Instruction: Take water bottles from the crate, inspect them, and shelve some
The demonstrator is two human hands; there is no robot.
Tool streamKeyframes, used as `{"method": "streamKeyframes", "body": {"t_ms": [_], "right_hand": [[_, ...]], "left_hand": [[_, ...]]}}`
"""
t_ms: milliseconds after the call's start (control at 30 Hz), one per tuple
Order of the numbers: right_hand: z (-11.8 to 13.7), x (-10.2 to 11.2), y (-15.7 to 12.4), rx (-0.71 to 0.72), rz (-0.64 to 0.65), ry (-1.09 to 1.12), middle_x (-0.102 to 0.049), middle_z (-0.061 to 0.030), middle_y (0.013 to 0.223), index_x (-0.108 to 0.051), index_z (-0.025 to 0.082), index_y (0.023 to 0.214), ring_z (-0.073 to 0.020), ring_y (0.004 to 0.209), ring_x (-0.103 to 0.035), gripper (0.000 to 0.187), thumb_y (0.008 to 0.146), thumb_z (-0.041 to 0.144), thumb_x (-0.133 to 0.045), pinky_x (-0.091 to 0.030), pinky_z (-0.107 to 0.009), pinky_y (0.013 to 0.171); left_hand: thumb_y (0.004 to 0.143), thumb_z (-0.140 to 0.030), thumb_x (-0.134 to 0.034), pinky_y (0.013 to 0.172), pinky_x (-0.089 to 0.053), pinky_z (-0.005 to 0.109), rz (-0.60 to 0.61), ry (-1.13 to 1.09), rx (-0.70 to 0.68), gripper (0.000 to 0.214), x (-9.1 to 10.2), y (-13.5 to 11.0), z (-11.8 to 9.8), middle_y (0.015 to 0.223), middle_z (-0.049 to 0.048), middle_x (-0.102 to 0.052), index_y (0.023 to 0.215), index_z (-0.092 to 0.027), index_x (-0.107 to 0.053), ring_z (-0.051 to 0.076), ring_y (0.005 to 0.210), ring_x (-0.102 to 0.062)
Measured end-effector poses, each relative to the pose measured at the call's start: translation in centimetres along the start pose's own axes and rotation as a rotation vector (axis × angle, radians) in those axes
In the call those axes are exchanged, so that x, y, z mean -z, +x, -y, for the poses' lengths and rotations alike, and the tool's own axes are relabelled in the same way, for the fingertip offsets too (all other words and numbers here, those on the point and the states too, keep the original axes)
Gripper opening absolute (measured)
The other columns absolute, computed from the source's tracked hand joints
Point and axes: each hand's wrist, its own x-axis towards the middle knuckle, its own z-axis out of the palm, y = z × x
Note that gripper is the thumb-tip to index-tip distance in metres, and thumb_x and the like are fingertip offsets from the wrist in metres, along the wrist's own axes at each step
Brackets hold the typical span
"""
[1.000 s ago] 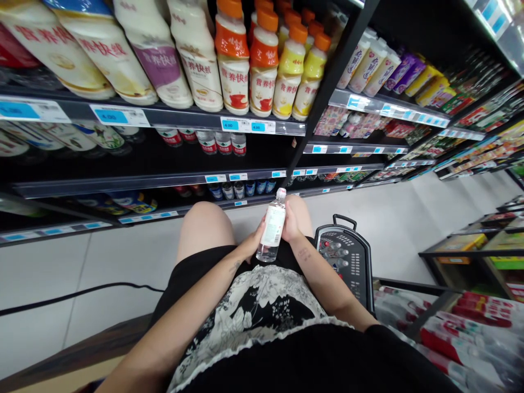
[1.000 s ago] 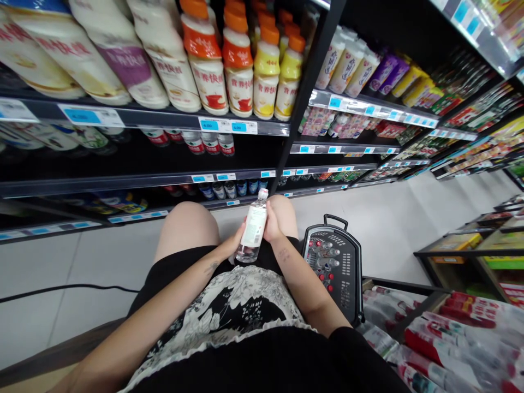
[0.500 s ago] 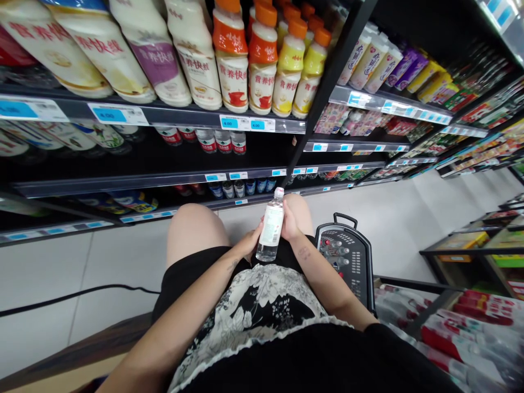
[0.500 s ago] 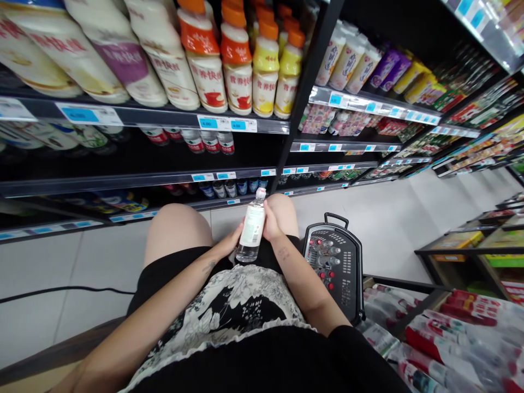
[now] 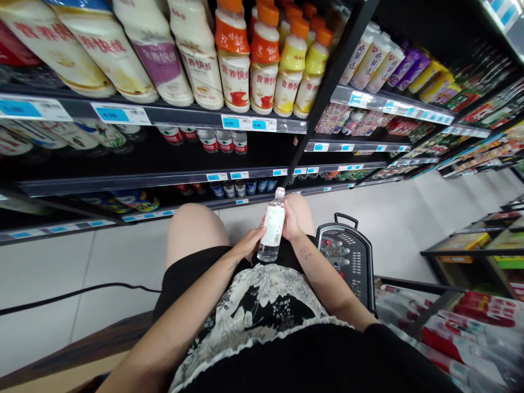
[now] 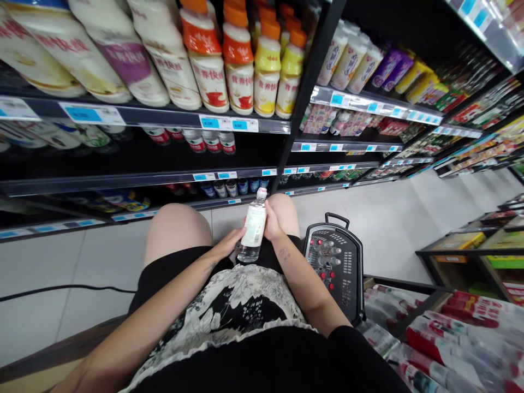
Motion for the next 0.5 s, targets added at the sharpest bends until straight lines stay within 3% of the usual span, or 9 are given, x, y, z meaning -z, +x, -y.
{"method": "streamKeyframes", "body": {"t_ms": [300,500], "right_hand": [[0.04,0.03,-0.15,0.017,0.002,-0.023,-0.072,-0.0061,0.071,-0.064,0.017,0.099,-0.0241,0.071,-0.071,0.060,0.098,0.070,-0.037,-0.061,-0.039,0.072],[0.10,-0.04,-0.12,0.006,-0.007,-0.001,-0.071,-0.0065,0.069,-0.064,0.016,0.100,-0.0243,0.072,-0.071,0.060,0.103,0.062,-0.026,-0.061,-0.039,0.072]], "left_hand": [[0.067,-0.082,-0.068,0.097,-0.048,0.038,-0.020,-0.041,0.006,0.068,-0.28,-0.01,-0.44,0.082,0.0130,-0.078,0.073,-0.014,-0.076,0.034,0.102,-0.068],[0.065,-0.081,-0.070,0.097,-0.048,0.039,-0.022,-0.070,0.042,0.068,-0.35,-0.06,-0.84,0.080,0.0128,-0.078,0.074,-0.014,-0.077,0.035,0.102,-0.068]]}}
